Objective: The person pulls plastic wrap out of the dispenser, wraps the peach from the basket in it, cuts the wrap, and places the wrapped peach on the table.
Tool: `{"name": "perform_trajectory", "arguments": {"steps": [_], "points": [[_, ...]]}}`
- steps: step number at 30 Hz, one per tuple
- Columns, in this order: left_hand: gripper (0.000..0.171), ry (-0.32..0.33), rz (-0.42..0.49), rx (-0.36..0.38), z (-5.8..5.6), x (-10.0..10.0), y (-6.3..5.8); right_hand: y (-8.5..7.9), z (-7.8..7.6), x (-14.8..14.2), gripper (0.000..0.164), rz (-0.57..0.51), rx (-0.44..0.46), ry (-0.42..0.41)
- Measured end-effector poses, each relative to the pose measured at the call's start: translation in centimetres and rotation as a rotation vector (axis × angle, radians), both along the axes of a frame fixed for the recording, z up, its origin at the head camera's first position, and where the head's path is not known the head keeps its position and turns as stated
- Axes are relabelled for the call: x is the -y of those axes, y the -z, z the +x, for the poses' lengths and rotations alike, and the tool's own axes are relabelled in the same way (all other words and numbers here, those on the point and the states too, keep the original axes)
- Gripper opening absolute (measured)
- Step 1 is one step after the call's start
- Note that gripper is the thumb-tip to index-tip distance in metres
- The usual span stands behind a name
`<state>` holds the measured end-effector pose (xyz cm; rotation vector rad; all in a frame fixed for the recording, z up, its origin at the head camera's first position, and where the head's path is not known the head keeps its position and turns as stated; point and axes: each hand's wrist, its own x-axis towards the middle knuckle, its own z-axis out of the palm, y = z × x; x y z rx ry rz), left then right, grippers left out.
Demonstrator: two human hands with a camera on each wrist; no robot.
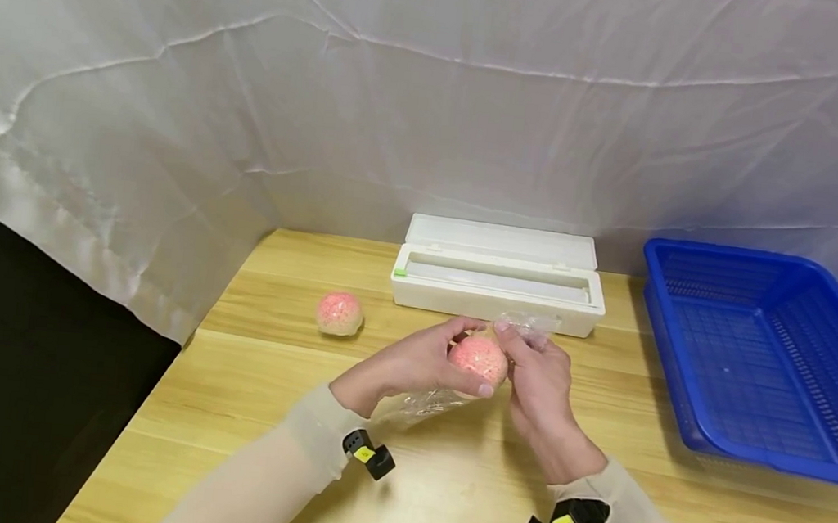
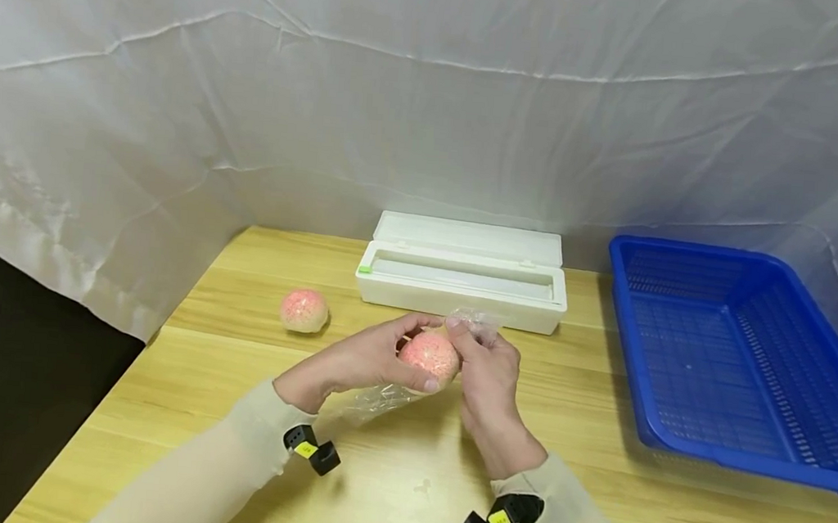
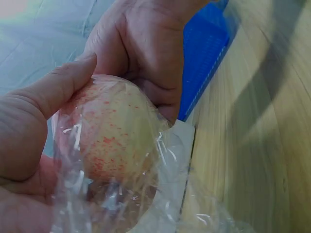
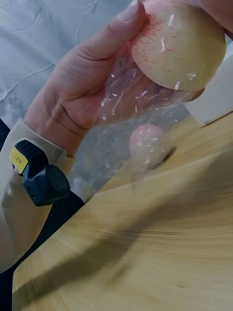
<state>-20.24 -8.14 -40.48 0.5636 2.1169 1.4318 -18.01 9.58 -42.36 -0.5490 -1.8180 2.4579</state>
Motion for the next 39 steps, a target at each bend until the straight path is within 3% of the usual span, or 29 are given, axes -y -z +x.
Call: {"name": "perform_trajectory", "arguments": {"steps": [4, 8, 14, 18, 23, 32, 39], "points": [[0.074, 0.018, 0.017, 0.026, -0.1, 0.0, 0.1, 0.0, 0.0, 0.0, 0.013, -0.018, -0.040, 0.057], [0.055, 0.043, 0.070, 0.080, -0.2, 0.2, 0.2, -0.1, 0.1, -0.2, 0.012, -0.007, -0.074, 0.053], [0.060, 0.028, 0.093, 0.126, -0.1, 0.3, 0.2, -0.1, 0.0, -0.7, 0.010, 0.041, -0.108, 0.093], [0.060, 0.002, 0.069, 0.103, -0.1, 0.4, 0.2, -0.1, -0.2, -0.9, 0.008, 0.045, -0.126, 0.101], [0.062, 0.011, 0.070, 0.076, -0.1, 0.7, 0.0, -0.2, -0.3, -1.1, 0.021, 0.012, -0.144, 0.116], [0.063, 0.034, 0.099, 0.056, 0.0, 0.9, -0.3, -0.3, -0.1, -1.2, 0.015, -0.116, -0.210, 0.106], [0.069, 0.081, 0.104, -0.018, 0.1, 1.1, -0.2, -0.8, -0.1, -1.6, 0.023, -0.060, -0.189, 0.084]]}}
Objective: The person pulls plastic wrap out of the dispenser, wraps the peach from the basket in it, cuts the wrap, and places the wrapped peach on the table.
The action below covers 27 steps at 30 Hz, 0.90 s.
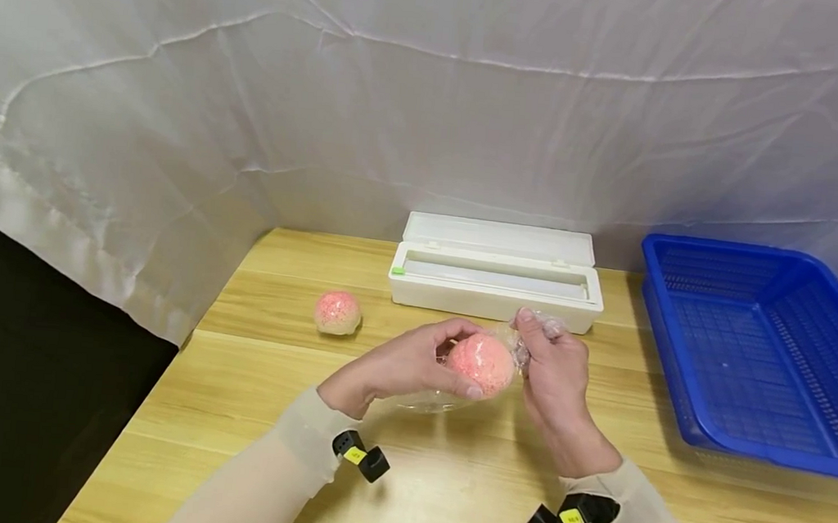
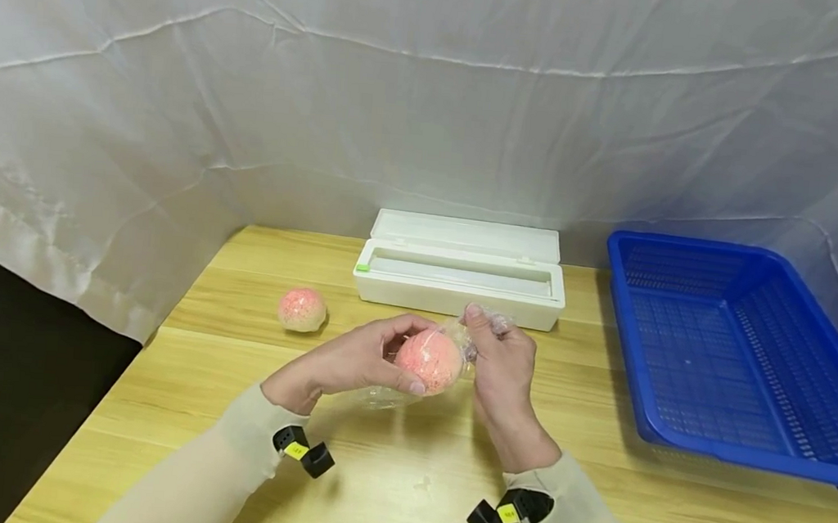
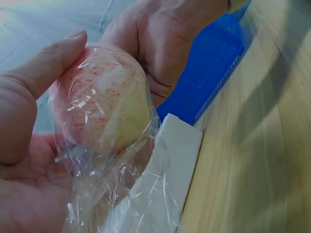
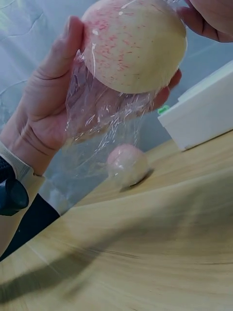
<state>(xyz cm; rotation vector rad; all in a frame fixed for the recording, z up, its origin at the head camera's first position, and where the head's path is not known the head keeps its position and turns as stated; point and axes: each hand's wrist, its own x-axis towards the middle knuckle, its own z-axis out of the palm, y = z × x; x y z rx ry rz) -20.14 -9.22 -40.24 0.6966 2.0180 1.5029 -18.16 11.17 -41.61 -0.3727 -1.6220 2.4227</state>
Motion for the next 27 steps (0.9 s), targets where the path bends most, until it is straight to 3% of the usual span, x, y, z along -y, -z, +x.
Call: {"name": "perform_trajectory", "arguments": {"steps": [8, 14, 20, 27], "points": [[0.078, 0.080, 0.055, -0.055, 0.07, 0.23, -0.30, -0.49, 0.06, -0.03, 0.024, 0.043, 0.022, -0.029], [0.088, 0.120, 0.132, -0.059, 0.32, 0.34, -0.51, -0.57, 0.43, -0.21, 0.023, 0.081, 0.110, -0.169], [0.084, 0.129, 0.191, -0.040, 0.57, 0.26, -0.53, -0.62, 0.56, -0.66, 0.025, 0.115, 0.180, -0.330], [0.080, 0.162, 0.181, -0.078, -0.23, 0.43, -0.11, -0.33, 0.42, -0.73, 0.028, 0.167, 0.206, -0.303]]}}
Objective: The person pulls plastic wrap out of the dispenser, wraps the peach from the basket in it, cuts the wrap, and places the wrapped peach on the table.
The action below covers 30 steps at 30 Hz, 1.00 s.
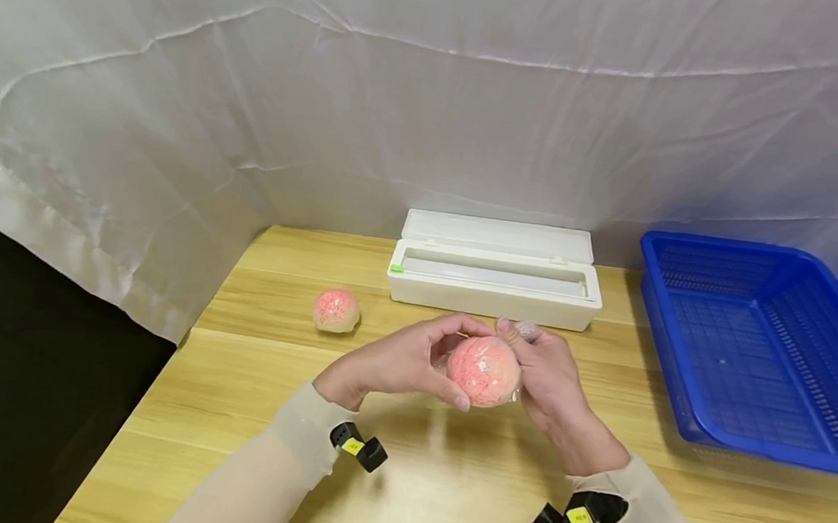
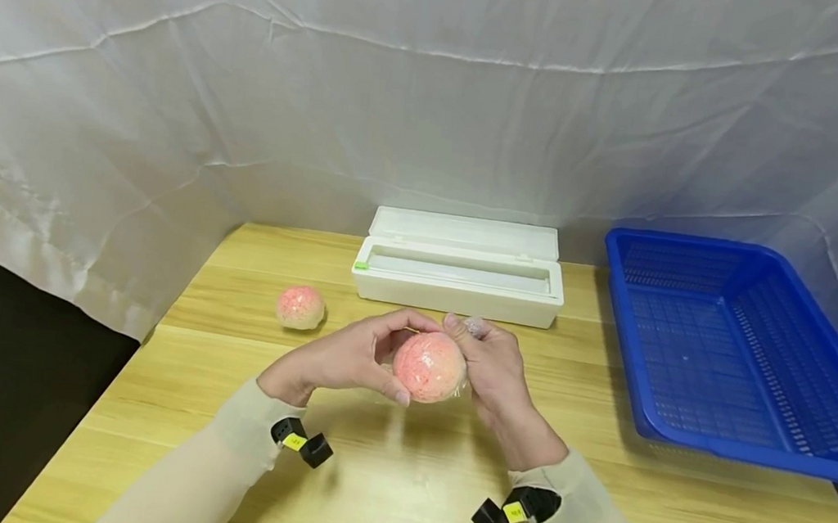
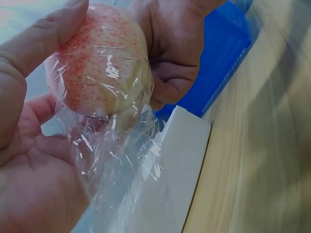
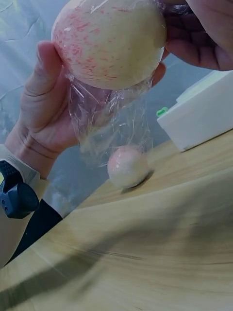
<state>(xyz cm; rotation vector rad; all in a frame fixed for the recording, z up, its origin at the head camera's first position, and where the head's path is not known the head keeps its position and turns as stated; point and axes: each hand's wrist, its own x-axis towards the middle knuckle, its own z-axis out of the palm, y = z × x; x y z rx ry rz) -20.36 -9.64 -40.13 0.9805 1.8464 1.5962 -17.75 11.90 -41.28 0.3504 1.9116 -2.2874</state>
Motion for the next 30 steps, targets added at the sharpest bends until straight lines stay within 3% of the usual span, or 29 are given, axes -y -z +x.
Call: {"name": "perform_trajectory", "arguments": {"steps": [3, 7, 12, 13, 16, 19, 22, 24, 30], "points": [[0.084, -0.013, -0.043, -0.051, -0.4, 0.3, 0.2, 0.2, -0.1, 0.1, 0.027, -0.002, 0.001, 0.039], [0.087, -0.082, -0.157, -0.123, -0.5, 0.4, 0.0, 0.5, -0.4, 0.2, 0.025, -0.010, -0.016, 0.106], [0.078, -0.225, -0.374, -0.259, 0.0, -0.2, -1.1, 0.9, -0.8, 0.0, 0.028, 0.069, -0.103, 0.221], [0.077, -0.247, -0.413, -0.252, 0.2, -0.4, -1.3, 1.0, -0.9, -0.1, 0.029, 0.099, -0.135, 0.250], [0.072, -0.258, -0.439, -0.114, 0.7, -1.0, -1.6, 0.9, -1.0, -0.4, 0.024, 0.251, -0.229, 0.311], [0.078, -0.214, -0.316, 0.151, 1.0, -1.5, -1.1, 0.9, -0.6, -0.3, 0.028, 0.390, -0.335, 0.333], [0.076, -0.232, -0.150, 0.328, 1.2, -2.2, -0.3, 0.8, 0.0, 0.3, 0.026, 0.471, -0.436, 0.309], [0.070, -0.288, -0.062, 0.381, 1.4, -3.0, 0.2, 0.7, 0.5, 0.8, 0.023, 0.482, -0.498, 0.279], [0.056, -0.404, 0.074, 0.393, 1.7, -4.3, 1.1, 0.6, 0.9, 1.5, 0.021, 0.483, -0.570, 0.240]]}}
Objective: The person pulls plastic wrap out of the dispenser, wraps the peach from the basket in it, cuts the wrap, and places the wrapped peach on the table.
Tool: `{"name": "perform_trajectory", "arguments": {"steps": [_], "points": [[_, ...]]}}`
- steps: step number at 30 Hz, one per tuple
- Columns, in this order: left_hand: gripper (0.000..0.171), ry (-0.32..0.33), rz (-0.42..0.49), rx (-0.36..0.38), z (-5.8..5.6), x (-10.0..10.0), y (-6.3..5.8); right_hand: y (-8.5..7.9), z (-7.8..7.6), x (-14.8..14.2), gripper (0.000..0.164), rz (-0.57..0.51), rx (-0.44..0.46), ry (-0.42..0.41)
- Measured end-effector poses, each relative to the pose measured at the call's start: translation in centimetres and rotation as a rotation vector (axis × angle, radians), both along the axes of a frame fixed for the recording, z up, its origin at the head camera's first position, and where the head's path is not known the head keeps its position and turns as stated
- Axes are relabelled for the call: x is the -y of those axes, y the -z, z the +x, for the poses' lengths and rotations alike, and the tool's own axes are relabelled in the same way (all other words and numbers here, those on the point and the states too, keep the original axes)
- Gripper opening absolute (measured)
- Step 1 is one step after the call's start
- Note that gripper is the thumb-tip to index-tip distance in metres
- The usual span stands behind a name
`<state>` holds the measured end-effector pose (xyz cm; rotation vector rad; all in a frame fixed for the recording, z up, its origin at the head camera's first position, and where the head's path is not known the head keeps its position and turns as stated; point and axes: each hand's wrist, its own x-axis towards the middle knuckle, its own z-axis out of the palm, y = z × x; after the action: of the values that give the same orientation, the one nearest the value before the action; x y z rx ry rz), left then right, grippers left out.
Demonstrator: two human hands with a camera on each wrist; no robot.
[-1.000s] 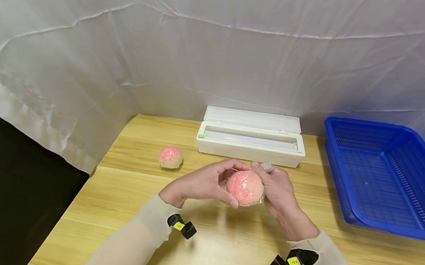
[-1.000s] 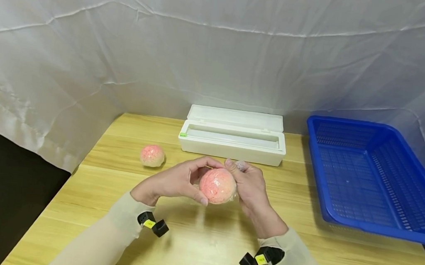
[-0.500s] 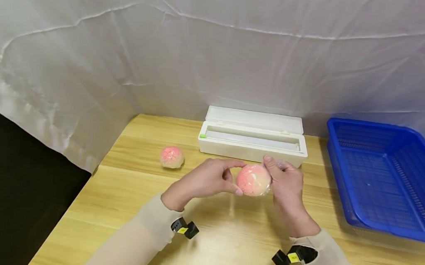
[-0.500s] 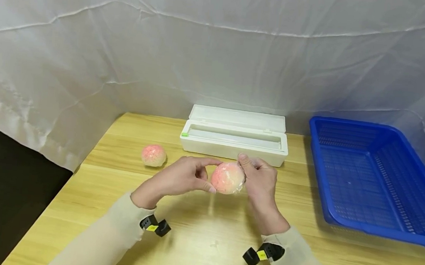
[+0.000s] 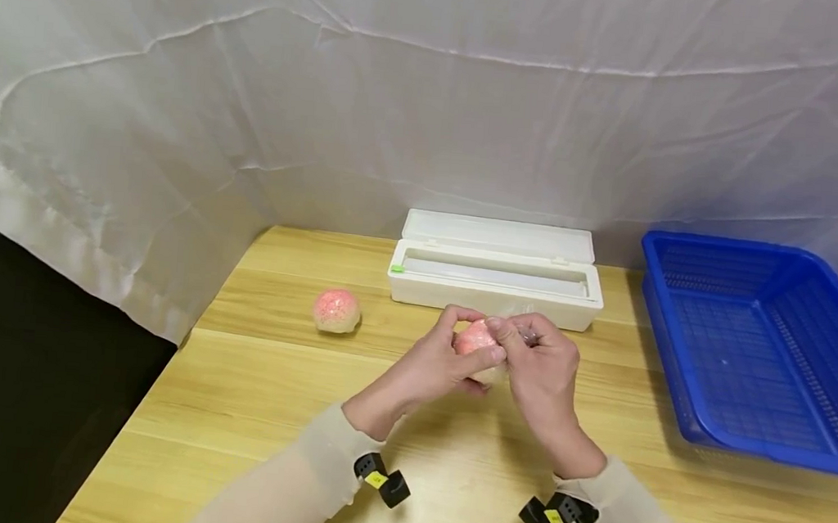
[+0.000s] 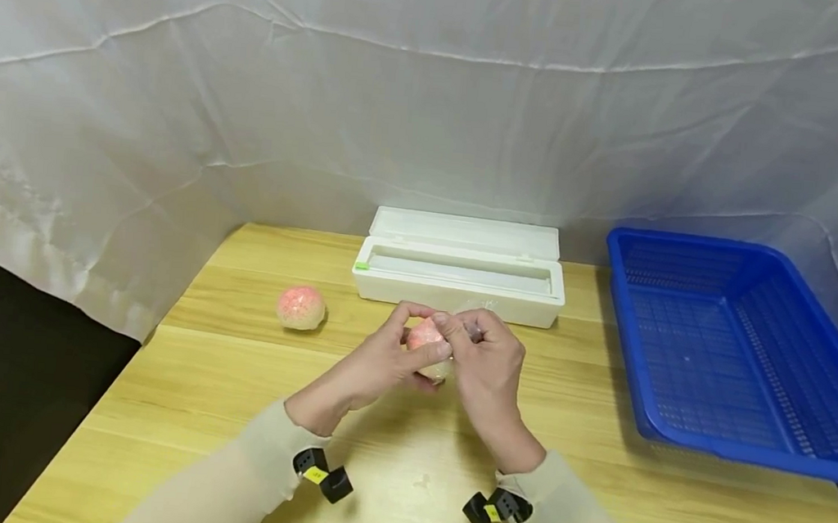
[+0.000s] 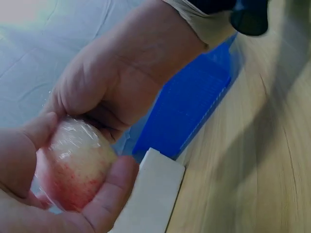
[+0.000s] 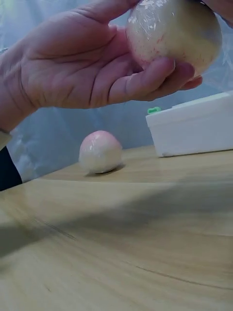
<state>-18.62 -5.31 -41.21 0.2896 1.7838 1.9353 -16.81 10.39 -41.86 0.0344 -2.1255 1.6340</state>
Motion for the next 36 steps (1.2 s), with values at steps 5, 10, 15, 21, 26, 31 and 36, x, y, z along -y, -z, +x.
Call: {"name": "perform_trajectory", "arguments": {"steps": [5, 10, 15, 21, 26, 31, 36], "points": [[0.054, -0.015, 0.056, -0.015, 0.2, 0.0, 0.1, -0.1, -0.3, 0.0, 0.030, 0.011, 0.077, 0.031], [0.057, -0.041, 0.035, -0.082, 0.4, -0.3, 0.5, -0.4, -0.5, 0.3, 0.036, -0.094, 0.273, -0.033], [0.061, -0.093, -0.004, -0.158, 0.7, -0.6, 1.1, -0.7, -0.2, 0.8, 0.056, -0.161, 0.420, -0.034], [0.048, -0.175, -0.103, -0.293, 1.0, -0.8, 2.1, -0.2, -0.3, 1.4, 0.057, -0.252, 0.449, -0.068], [0.041, -0.204, -0.008, -0.257, 0.9, -1.1, 2.7, 0.2, -0.7, 1.7, 0.065, -0.407, 0.516, -0.259], [0.035, -0.196, 0.061, -0.239, 0.8, -1.2, 3.0, 0.2, -0.7, 1.9, 0.058, -0.539, 0.591, -0.291], [0.038, -0.175, 0.090, -0.224, 0.7, -1.1, 2.9, 0.0, -0.7, 2.1, 0.052, -0.556, 0.584, -0.205]]}}
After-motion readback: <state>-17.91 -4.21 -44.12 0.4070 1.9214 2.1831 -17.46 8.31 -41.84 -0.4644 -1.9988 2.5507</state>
